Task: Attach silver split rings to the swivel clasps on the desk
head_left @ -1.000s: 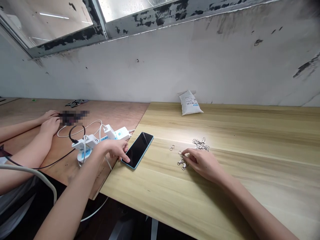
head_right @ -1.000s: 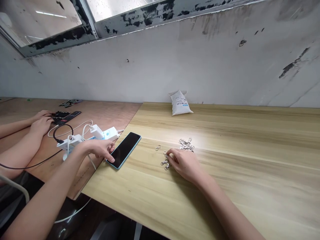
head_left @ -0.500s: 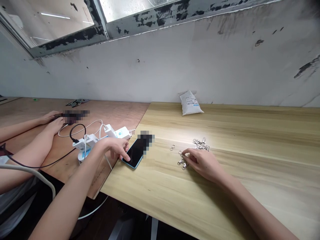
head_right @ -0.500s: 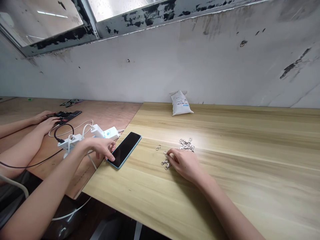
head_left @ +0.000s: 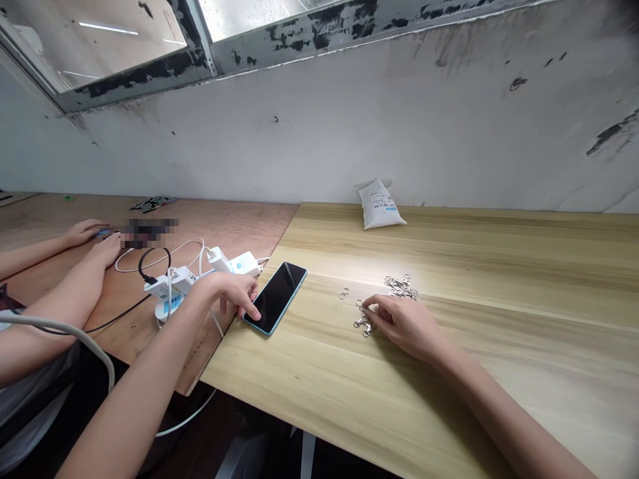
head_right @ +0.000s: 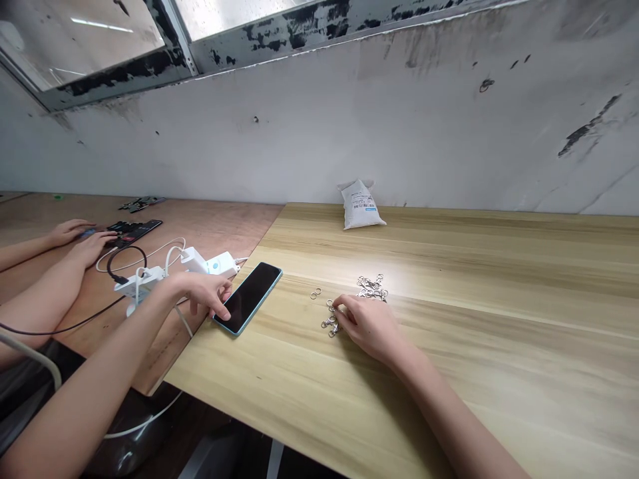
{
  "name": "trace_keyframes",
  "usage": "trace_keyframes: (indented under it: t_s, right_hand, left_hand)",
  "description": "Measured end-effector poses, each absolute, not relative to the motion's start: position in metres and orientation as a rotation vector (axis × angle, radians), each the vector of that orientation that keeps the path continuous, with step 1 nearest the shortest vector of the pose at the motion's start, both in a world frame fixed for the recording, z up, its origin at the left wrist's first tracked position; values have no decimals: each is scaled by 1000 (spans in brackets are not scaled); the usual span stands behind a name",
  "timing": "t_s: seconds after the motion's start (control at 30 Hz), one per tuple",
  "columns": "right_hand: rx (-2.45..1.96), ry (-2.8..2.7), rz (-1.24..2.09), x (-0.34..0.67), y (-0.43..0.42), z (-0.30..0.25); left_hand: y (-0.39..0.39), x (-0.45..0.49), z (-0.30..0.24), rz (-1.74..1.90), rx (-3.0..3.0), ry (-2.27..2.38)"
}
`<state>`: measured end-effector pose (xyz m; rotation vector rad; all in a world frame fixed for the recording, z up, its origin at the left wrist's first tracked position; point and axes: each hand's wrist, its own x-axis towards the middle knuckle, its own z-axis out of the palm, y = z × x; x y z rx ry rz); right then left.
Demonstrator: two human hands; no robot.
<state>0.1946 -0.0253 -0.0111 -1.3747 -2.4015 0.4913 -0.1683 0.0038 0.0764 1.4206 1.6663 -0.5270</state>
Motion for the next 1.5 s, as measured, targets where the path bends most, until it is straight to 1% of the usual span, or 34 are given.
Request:
trace_keyframes:
  t_s: [0.53, 0.7, 0.73, 0.8, 0.9, 0.97, 1.0, 1.07, 1.13, 1.3, 1.4, 1.5]
  right_hand:
    - [-1352, -2403, 479, 195, -25, -9]
    - [-1373, -2400, 498, 193, -25, -10]
    - [-1372, -2398, 498, 193, -25, -11]
    - [-1361, -2399, 505, 192, -26, -10]
    - [-1323, -2399, 523, 199, -23, -5]
    - [-1359, -2347, 498, 211, -17, 0]
    - [-1416, -2295, 463, 219, -13, 2]
    - [-1524, -2217, 408, 236, -5, 5]
    - [-1621, -2177, 386, 252, 2, 6]
    - [-1589, -2242, 446, 259, 5, 4]
    - [-1518, -2312, 442, 250, 0, 6]
    - [-1462, -2406, 453, 243, -3, 8]
  left_hand:
    - [5, -169, 74, -536, 1428, 1676]
    - [-1, -171, 84, -500, 1441, 1699]
    - [-4, -170, 87, -457, 1503, 1730]
    - [-8, -161, 93, -247, 1750, 1762]
    - [-9, -133, 90, 204, 2057, 1910]
    - [-7, -105, 79, 403, 2119, 1836]
    - [-7, -89, 73, 444, 2149, 1737]
    - [-6, -58, 58, 454, 2260, 1500]
    - [-3, -31, 46, 404, 2342, 1369]
    - [13, 2, 30, 328, 2390, 1389]
    - [21, -1, 26, 278, 2411, 1369]
    - [24, -14, 24, 328, 2384, 1338]
